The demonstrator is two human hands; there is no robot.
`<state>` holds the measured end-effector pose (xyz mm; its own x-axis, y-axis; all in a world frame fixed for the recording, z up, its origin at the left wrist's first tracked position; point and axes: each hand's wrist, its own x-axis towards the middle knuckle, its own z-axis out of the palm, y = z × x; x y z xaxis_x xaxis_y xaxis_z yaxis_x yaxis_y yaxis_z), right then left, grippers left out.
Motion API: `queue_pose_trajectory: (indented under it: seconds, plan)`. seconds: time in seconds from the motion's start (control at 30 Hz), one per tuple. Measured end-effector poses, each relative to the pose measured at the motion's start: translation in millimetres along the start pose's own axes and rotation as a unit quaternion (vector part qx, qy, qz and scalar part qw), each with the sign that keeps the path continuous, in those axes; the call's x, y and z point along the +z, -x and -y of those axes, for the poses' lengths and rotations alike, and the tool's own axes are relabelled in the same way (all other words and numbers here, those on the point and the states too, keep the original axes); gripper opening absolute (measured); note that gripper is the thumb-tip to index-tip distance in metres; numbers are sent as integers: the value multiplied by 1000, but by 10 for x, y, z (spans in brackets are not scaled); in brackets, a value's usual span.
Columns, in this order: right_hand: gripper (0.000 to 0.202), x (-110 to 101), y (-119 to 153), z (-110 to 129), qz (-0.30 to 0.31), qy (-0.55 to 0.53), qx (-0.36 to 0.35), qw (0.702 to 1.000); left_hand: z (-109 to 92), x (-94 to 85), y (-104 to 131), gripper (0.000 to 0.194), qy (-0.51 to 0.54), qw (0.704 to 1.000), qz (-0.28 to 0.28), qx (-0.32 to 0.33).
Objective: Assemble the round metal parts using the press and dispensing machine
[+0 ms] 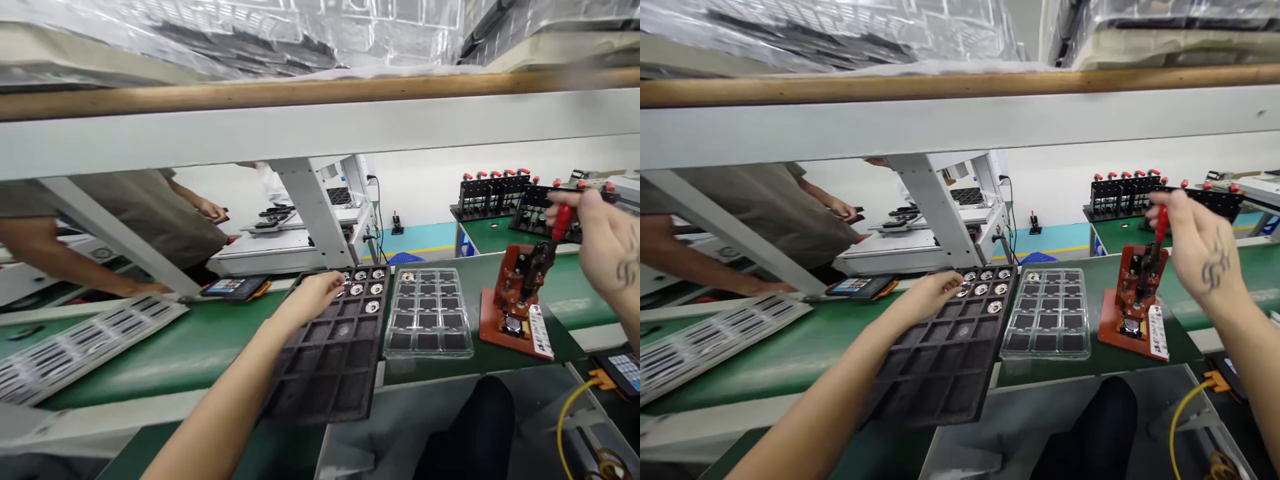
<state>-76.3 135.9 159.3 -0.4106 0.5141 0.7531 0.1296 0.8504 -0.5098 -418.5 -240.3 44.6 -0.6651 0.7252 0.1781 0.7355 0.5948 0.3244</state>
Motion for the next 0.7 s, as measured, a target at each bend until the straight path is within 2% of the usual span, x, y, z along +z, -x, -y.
queue_pose_trajectory:
  seconds: [0.07, 0.13, 0.23, 0.33, 0.43, 0.5, 0.57, 0.63, 0.7]
  plan:
    - [50, -51, 377, 76, -37, 4, -31, 999, 88, 160, 54, 24, -33, 999, 27, 6]
    - [42, -30, 721, -21, -47, 8, -90, 995, 129, 339, 98, 22, -44, 998, 37, -5]
    - [30, 54, 1074, -282, -7, -25, -150, 988, 143, 567, 130, 22, -66, 996, 48, -28]
    - [33, 49, 1310, -440, 57, -37, -159, 985, 138, 660, 129, 24, -87, 993, 60, -50]
    - [47, -93, 1614, -441, 76, -1, -149, 986, 29, 657, 89, 29, -101, 991, 69, -45]
    - [50, -204, 1896, -384, 73, 12, -149, 986, -191, 676, 31, 33, -97, 992, 78, -9]
    - [44, -260, 2212, -323, 105, -4, -134, 985, -565, 745, -34, 36, -70, 992, 91, 61]
    - [32, -250, 2536, -310, 172, -43, -88, 980, -1072, 851, -57, 38, 9, 981, 94, 167]
    - [20, -224, 2878, -368, 232, -83, -44, 968, -1661, 973, -3, 37, 78, 949, 125, 279]
